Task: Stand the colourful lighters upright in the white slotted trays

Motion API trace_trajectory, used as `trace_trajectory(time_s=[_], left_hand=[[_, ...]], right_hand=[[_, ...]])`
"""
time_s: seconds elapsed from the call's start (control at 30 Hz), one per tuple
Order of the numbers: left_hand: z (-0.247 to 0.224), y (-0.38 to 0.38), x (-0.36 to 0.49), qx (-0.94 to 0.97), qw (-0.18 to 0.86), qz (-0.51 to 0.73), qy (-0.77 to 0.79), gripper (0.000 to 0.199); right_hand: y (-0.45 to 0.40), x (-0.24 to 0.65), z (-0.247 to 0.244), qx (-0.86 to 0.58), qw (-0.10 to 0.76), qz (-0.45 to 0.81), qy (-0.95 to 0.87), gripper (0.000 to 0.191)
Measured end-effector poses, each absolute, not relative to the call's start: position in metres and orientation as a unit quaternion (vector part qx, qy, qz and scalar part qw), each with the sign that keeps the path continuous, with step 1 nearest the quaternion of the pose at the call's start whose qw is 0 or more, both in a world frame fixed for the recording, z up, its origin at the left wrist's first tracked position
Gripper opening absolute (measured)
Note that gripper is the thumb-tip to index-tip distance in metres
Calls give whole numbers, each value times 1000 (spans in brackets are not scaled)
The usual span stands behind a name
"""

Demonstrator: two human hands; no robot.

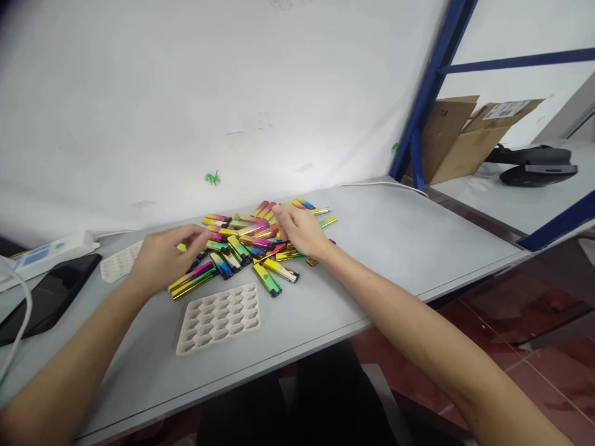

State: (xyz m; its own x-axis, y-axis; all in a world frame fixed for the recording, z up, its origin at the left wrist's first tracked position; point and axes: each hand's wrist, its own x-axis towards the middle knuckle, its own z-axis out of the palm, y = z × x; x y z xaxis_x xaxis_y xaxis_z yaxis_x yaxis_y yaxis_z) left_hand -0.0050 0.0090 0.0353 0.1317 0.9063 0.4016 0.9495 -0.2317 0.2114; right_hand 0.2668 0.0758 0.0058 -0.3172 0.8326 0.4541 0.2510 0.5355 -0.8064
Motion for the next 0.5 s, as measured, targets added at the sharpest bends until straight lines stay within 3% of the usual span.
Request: trace_trajectory(time_s=[0.13,0.33,0.5], left_hand=[[23,20,-30,-706,52,-251,-660,37],[22,12,-44,-746,-18,-179,-641,32],[24,12,-42,-789,-30,-134,-599,39]], right_hand=[[78,270,8,-377,485,309,-727,58],[77,271,11,-366,455,329,-742,63],[75,270,11,-439,463,312,-704,67]])
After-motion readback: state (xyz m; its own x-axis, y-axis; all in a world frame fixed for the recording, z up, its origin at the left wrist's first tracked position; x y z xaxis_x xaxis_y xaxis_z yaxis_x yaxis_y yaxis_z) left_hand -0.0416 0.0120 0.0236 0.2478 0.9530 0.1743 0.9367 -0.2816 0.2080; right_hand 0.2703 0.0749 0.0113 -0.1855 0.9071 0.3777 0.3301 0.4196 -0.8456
